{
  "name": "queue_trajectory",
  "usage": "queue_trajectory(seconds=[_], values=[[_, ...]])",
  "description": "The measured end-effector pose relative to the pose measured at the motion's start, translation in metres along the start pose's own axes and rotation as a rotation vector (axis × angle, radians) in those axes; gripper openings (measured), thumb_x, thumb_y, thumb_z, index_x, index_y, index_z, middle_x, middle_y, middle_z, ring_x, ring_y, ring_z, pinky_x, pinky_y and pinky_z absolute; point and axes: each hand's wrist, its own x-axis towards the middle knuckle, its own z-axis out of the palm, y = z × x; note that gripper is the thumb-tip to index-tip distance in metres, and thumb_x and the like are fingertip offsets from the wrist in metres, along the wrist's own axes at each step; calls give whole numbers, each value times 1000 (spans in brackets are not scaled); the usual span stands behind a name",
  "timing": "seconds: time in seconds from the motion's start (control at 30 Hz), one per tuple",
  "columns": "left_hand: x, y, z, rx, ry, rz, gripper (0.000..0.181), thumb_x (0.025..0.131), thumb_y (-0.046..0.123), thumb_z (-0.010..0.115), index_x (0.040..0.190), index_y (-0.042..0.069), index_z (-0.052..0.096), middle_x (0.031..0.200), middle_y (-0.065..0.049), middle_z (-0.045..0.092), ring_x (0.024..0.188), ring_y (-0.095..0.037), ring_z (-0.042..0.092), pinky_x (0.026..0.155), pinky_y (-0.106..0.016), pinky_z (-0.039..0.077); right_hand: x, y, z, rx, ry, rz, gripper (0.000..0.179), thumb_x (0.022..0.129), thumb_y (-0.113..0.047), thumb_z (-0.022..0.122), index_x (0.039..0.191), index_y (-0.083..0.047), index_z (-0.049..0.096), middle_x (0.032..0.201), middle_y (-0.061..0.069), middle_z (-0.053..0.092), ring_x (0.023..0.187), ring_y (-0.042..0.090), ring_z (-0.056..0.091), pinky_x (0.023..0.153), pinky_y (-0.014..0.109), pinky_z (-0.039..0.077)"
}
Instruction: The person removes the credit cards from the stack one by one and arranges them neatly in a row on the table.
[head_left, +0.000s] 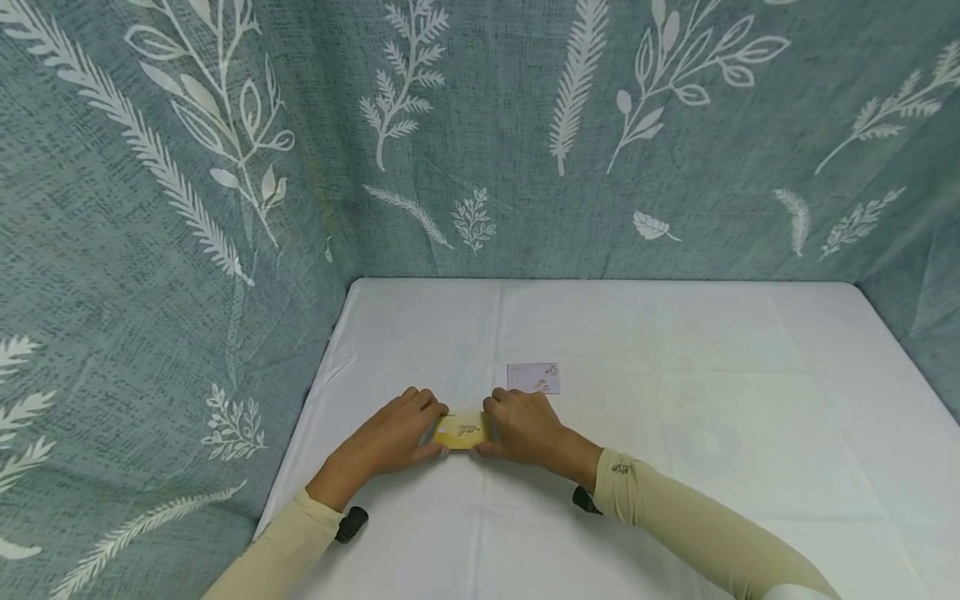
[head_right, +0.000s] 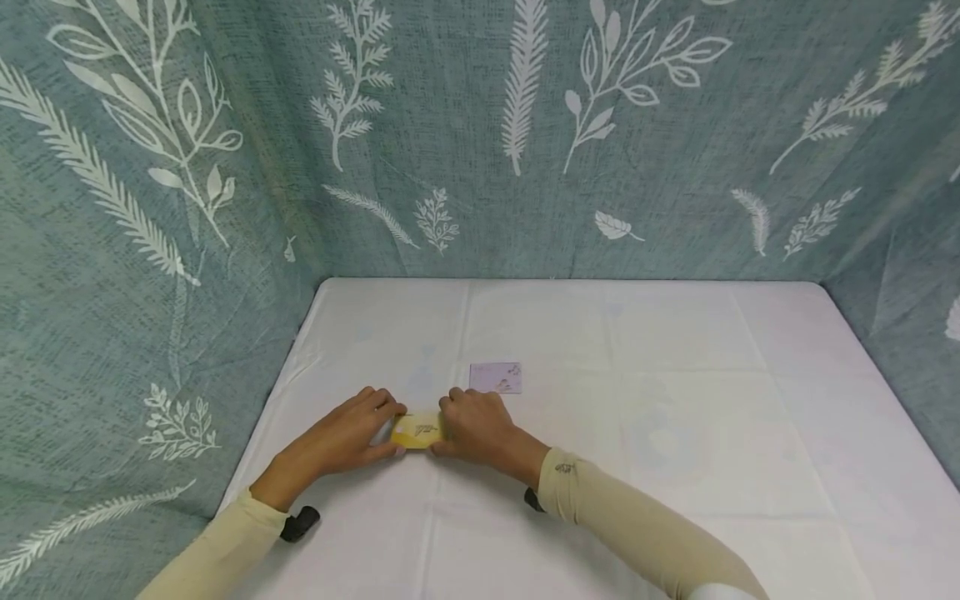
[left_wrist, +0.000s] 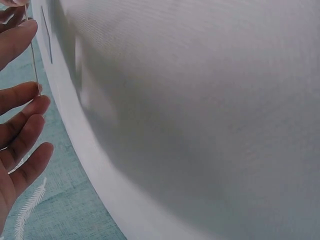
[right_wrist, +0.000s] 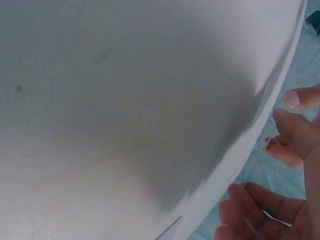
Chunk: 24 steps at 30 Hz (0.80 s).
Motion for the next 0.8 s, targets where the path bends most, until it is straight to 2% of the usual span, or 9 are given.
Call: queue_trajectory(seconds=[0.2, 0.43, 0.8], values=[[0, -1, 0, 3, 7, 5, 48, 85, 37, 81, 119, 6, 66, 107, -5, 61, 93, -18, 53, 81, -33, 49, 2, -1, -1, -15, -4, 0, 55, 76, -60, 80, 95, -10, 71, 79, -2, 64, 61, 9, 53, 45, 24, 35], [0, -2, -2, -8, -10, -8, 49, 84, 37, 81, 118, 5, 66, 106, -5, 61, 93, -18, 54, 80, -33, 49, 4, -2, 2, -27, -3, -5, 53, 77, -61, 79, 92, -11, 70, 79, -2, 64, 60, 8, 52, 45, 23, 34], [-2, -3, 2, -18, -40, -33, 51, 85, 40, 80, 120, 6, 66, 107, -4, 61, 93, -17, 53, 81, -33, 49, 5, -8, 2, -42, -39, 2, 54, 79, -62, 77, 92, -10, 70, 79, -1, 65, 60, 9, 53, 46, 24, 37]])
